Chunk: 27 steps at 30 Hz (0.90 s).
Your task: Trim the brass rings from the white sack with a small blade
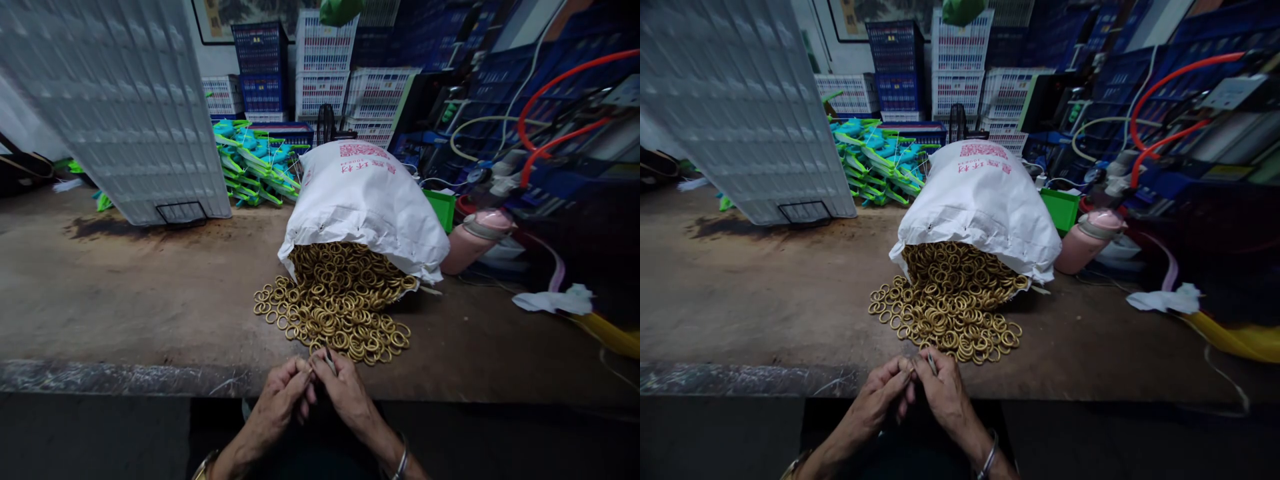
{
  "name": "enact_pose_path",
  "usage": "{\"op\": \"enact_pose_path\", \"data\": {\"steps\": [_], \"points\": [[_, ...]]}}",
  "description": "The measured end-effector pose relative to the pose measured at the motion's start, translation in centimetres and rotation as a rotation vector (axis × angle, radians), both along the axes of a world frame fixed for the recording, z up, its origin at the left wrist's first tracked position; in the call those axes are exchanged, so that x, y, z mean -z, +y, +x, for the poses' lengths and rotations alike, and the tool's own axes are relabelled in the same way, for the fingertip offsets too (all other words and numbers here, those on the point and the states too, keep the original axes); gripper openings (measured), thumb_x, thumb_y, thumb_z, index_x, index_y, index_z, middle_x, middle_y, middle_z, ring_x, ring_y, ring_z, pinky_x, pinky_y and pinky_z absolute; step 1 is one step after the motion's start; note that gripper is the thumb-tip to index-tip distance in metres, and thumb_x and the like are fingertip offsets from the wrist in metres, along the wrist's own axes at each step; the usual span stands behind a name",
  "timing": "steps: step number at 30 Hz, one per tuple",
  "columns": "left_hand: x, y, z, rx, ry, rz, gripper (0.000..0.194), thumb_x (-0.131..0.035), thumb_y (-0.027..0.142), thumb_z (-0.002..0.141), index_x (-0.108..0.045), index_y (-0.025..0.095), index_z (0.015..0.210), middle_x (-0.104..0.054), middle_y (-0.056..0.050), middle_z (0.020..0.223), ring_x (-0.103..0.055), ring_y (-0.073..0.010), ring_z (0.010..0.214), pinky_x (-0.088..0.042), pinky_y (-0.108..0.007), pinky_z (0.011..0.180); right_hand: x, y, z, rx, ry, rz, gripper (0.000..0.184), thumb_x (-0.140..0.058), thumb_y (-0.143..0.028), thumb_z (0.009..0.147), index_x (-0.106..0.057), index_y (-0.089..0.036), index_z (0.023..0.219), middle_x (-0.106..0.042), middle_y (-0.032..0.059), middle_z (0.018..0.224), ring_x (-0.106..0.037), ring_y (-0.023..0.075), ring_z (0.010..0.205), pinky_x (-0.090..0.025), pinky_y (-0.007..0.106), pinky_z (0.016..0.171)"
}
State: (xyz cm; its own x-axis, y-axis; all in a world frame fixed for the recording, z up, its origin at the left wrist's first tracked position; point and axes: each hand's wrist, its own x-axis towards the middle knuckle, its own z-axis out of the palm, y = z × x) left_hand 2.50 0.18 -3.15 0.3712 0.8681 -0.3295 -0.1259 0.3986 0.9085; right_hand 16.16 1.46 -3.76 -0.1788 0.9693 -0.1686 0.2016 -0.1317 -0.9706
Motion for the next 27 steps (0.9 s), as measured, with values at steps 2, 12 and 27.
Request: {"op": "enact_pose_path", "data": {"steps": [2, 12, 27], "points": [[0.1, 0.0, 0.0, -0.016, -0.011, -0.024, 0.036, -0.052, 0.052, 0.075, -0.05, 0.016, 0.076, -0.052, 0.003, 0.056, -0.04, -0.0044, 0.038, -0.032, -0.016, 0.037, 0.1, 0.0, 0.1, 0.021, -0.025, 0.014, 0.03, -0.038, -0.041, 0.083, -0.051, -0.018, 0.069, -0.05, -0.0027, 0.06, -0.046, 0.0113, 0.058, -0.036, 0.022, 0.057], [0.1, -0.1, -0.3, -0.099, 0.079, 0.051, 0.037, -0.051, 0.053, 0.075, -0.046, 0.017, 0.07, -0.051, 0.003, 0.057, -0.04, -0.0046, 0.042, -0.03, -0.016, 0.04, 0.1, -1.1, 0.6, -0.228, -0.621, 0.287, 0.025, -0.036, -0.005, 0.066, -0.052, -0.02, 0.078, -0.058, 0.0017, 0.071, -0.052, 0.0147, 0.066, -0.033, 0.023, 0.06], [-2.1, -1.2, -1.1, -0.049, -0.019, -0.006, 0.031, -0.051, 0.047, 0.078, -0.051, 0.016, 0.073, -0.053, 0.001, 0.06, -0.045, -0.0071, 0.047, -0.037, -0.019, 0.044, 1.1, -0.2, 1.0, -0.103, -0.717, 0.296, 0.027, -0.036, -0.006, 0.071, -0.053, -0.019, 0.087, -0.061, 0.002, 0.069, -0.055, 0.0147, 0.062, -0.033, 0.022, 0.056]]}}
